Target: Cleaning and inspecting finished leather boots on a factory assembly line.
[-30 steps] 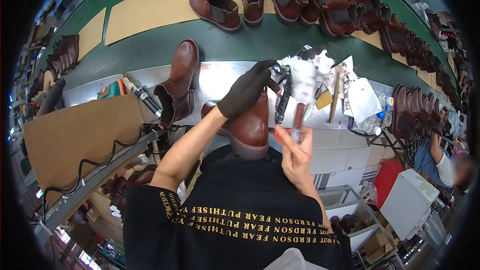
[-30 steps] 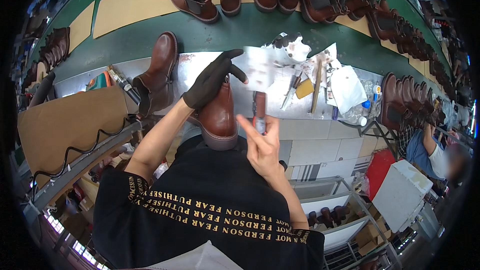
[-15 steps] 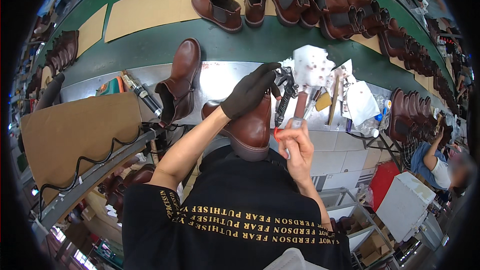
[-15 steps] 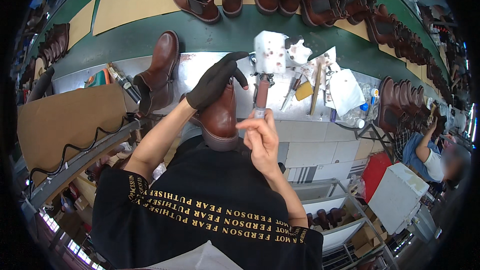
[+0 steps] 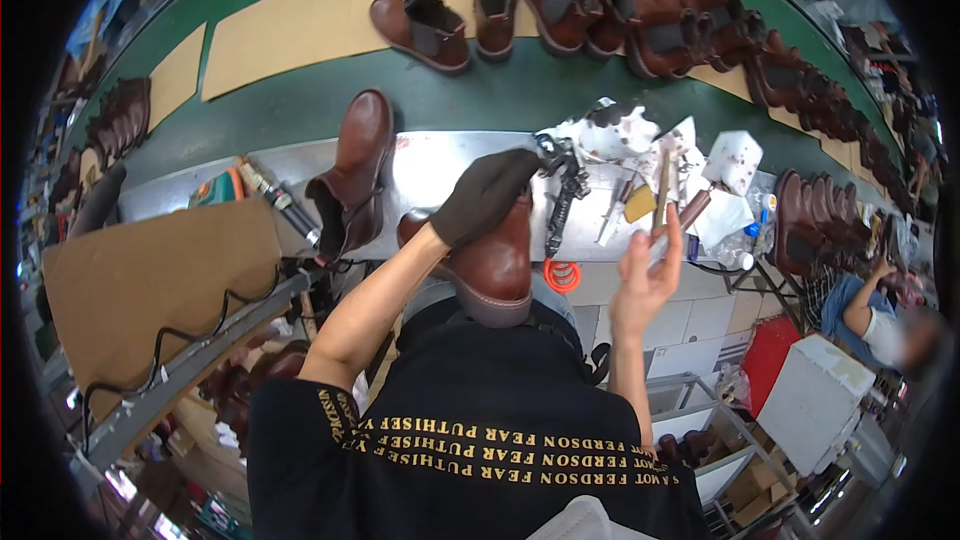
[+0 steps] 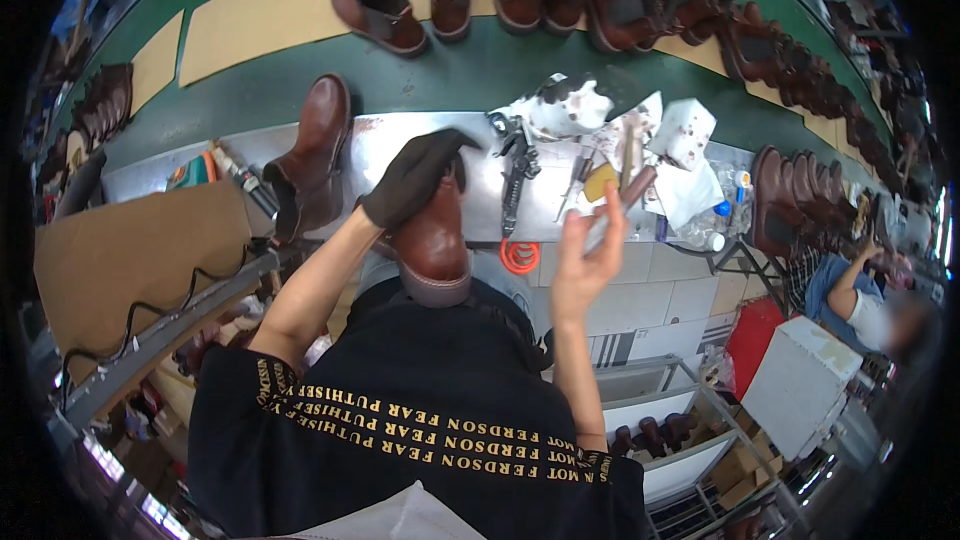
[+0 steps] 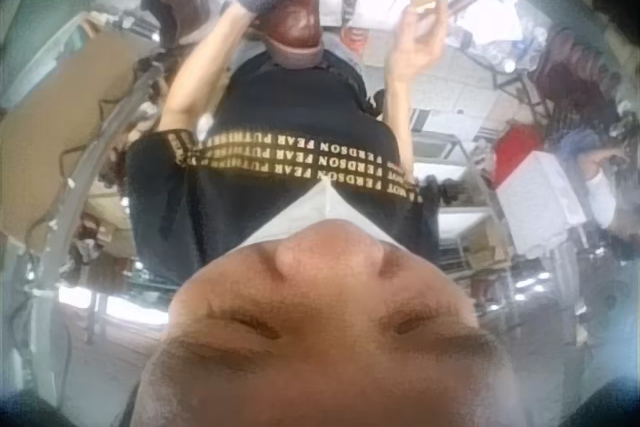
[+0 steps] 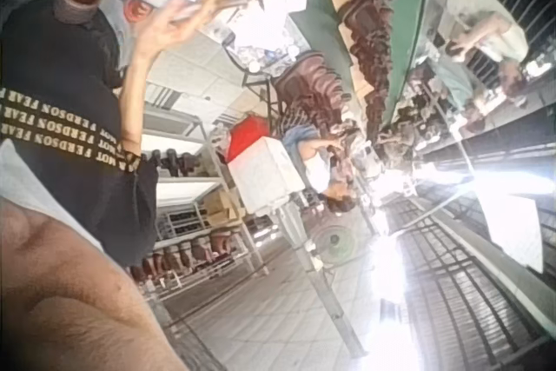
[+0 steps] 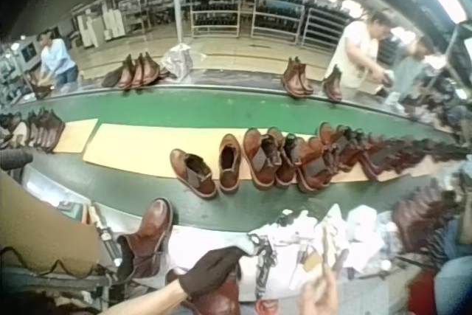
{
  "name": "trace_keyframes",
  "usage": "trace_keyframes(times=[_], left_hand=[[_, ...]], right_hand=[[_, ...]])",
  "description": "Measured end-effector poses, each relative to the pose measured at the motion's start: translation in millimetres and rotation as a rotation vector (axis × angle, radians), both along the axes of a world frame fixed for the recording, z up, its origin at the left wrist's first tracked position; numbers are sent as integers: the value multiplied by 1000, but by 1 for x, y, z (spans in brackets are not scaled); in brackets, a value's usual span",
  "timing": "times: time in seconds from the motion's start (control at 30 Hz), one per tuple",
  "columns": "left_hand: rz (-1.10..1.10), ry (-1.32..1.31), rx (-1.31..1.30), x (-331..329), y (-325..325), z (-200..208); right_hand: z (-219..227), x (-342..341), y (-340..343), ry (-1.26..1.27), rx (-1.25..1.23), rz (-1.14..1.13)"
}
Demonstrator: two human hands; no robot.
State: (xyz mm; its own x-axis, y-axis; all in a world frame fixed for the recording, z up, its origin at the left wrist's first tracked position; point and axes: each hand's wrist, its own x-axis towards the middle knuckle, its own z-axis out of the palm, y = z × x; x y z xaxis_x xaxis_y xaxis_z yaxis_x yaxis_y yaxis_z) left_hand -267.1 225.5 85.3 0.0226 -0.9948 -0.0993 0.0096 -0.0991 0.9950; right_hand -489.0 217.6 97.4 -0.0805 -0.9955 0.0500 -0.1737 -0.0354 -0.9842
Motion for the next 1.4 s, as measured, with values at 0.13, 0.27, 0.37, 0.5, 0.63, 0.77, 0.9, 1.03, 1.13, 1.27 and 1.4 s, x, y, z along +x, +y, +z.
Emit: trace_keyframes(times=[0.13, 0.27, 0.37, 0.5, 0.63, 0.77, 0.9, 1.03, 1.13, 1.27, 1.4], left_hand=[[-15, -345, -289, 16, 14, 8], [-145, -274, -421, 28, -2, 36], [-362, -691, -667, 37, -4, 34], [-573, -1022, -645, 45, 28, -22], [-585, -1134, -506, 37, 61, -22], [427, -1124, -224, 44, 96, 2], [790, -1050, 258, 49, 133, 3], [873, -885, 544, 64, 130, -18], [717, -1078, 511, 81, 114, -86], [178, -954, 380, 81, 91, -69], [108, -576, 406, 41, 85, -26]], right_hand=[[-76, -69, -37, 485, 25, -97], [-112, -84, -59, 612, 88, -15], [-109, -91, -63, 597, 132, 28], [-161, -146, -82, 963, -89, -37], [-178, -171, -103, 1190, -104, 110], [-193, -191, -109, 1052, -235, -115], [-161, -155, -114, 1017, 113, -167], [-84, -53, -67, 467, -259, 22], [-65, 55, -24, 253, -146, 569], [-156, 104, -54, 201, 346, 790], [-165, 118, -69, 107, 497, 695]])
